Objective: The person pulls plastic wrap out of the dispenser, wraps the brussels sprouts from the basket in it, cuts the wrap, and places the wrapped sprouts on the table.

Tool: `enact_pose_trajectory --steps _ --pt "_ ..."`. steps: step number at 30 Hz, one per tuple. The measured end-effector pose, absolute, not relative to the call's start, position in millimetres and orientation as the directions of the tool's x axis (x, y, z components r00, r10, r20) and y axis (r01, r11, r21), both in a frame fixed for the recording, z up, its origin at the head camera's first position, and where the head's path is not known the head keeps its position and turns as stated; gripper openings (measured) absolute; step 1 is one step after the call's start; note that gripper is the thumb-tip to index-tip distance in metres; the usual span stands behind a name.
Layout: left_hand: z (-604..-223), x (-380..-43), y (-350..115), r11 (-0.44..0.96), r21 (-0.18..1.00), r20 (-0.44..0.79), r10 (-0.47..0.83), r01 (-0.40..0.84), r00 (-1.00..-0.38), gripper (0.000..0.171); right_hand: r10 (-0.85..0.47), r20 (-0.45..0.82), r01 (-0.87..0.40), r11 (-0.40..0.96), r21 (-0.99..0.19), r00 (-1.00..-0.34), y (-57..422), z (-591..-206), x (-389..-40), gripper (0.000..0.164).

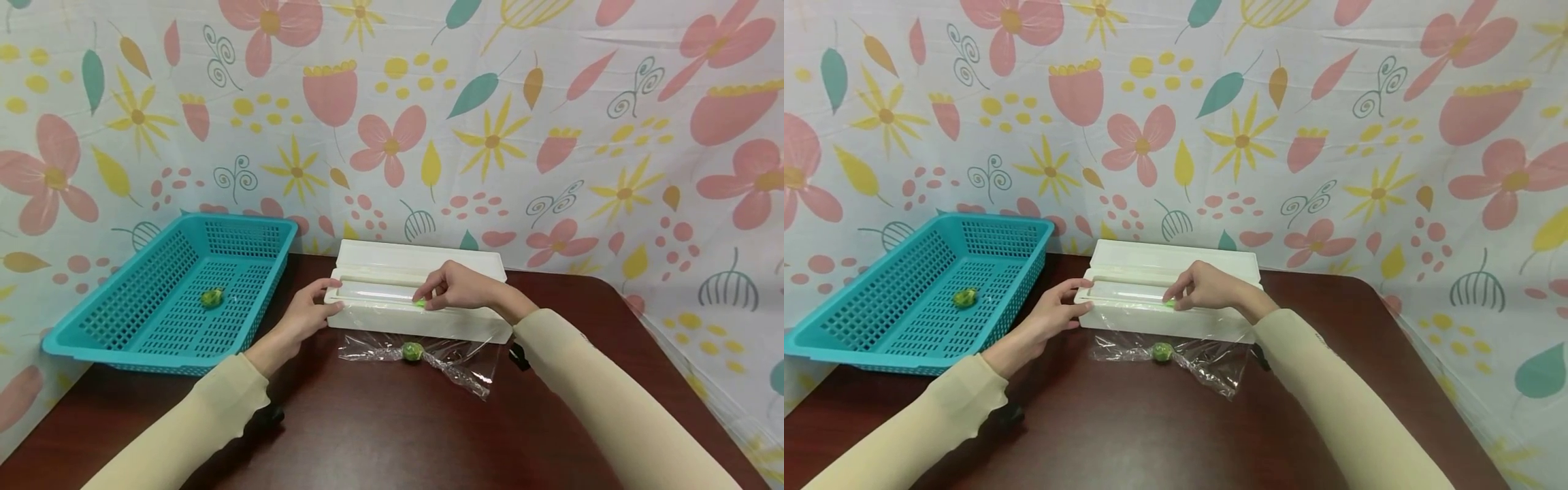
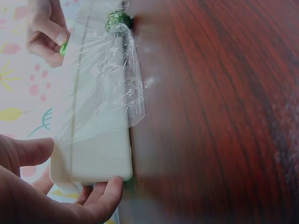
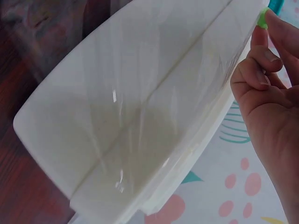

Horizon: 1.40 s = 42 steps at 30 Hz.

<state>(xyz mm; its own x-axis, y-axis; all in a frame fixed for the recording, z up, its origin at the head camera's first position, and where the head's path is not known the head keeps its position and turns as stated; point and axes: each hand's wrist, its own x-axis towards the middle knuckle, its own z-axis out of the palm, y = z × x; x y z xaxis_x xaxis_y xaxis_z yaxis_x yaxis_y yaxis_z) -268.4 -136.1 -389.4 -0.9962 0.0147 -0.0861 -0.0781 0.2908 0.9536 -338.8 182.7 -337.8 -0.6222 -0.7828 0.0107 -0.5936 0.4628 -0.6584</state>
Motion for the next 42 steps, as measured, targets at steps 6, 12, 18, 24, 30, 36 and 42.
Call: enact_pose_trajectory --steps 6,12,18,24,30,36,42 --pt "-389 -269 -134 0.286 0.955 -0.082 0.015 -0.074 -0.997 0.040 -0.778 0.010 -0.597 0.473 -0.648 -0.628 199 -337 -337 0.017" --pt "-388 -270 -131 0.287 0.955 -0.082 0.029 -0.070 -0.996 0.041 -0.757 -0.007 -0.577 0.504 -0.642 -0.653 220 -334 -332 0.016" --pt "-389 -270 -131 0.271 0.959 -0.093 0.031 -0.081 -0.995 0.041 -0.748 -0.024 -0.539 0.500 -0.678 -0.664 228 -334 -331 0.017" --pt "-387 -269 -130 0.225 0.968 -0.125 0.027 -0.116 -0.992 0.041 -0.755 0.007 -0.564 0.484 -0.669 -0.656 231 -335 -332 0.015" --pt "-385 -268 -129 0.228 0.964 -0.144 0.024 -0.135 -0.989 0.041 -0.754 0.021 -0.586 0.491 -0.645 -0.656 241 -334 -327 0.013" --pt "-384 -267 -131 0.242 0.959 -0.156 0.013 -0.149 -0.988 0.041 -0.708 -0.009 -0.541 0.547 -0.639 -0.706 273 -332 -322 0.013" --pt "-383 -268 -135 0.261 0.951 -0.171 0.004 -0.164 -0.985 0.041 -0.653 0.007 -0.520 0.597 -0.611 -0.758 309 -332 -310 0.013"
